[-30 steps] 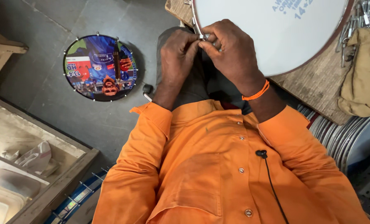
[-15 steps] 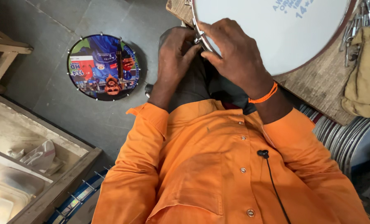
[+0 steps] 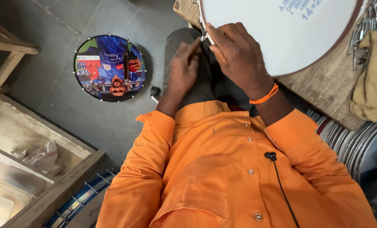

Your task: The person attaches a drumhead to a metal drum shell by placing the head on top and then securing the outer rim with metal bolts and brackets using their hands and a small tool.

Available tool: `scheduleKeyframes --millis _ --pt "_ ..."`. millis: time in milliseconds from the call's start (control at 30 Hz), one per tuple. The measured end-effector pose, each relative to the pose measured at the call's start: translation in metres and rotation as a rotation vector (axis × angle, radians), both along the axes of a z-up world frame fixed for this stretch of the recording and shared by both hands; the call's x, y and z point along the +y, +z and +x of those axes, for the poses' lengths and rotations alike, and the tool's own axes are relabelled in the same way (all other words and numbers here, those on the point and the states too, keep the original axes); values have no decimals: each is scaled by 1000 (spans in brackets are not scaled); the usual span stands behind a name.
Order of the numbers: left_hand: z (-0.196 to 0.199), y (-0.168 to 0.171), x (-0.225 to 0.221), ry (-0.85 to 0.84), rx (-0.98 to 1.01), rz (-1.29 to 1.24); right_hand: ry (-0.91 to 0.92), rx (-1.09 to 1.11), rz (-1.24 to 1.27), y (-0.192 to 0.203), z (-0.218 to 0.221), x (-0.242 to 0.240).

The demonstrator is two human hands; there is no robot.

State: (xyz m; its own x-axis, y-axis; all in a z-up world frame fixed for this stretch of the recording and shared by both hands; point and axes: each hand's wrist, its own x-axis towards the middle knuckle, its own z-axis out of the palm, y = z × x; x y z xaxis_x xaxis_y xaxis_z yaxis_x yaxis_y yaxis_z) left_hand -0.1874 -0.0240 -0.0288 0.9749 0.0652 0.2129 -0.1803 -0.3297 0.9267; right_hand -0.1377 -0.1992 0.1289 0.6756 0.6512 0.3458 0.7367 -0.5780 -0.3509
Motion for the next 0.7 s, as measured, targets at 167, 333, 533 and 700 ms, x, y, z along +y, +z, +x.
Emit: scheduleKeyframes --millis 167,333,533,700 --pt "-11 15 2 94 42 -79 -14 -8 6 -2 1 2" --pt "12 25 -12 159 -38 -88 -42 -9 -10 -2 1 4" --pt "34 0 -22 182 -18 -80 -35 -9 2 -5 1 4" --pt "35 14 -15 187 152 -136 -57 14 11 -1 1 4"
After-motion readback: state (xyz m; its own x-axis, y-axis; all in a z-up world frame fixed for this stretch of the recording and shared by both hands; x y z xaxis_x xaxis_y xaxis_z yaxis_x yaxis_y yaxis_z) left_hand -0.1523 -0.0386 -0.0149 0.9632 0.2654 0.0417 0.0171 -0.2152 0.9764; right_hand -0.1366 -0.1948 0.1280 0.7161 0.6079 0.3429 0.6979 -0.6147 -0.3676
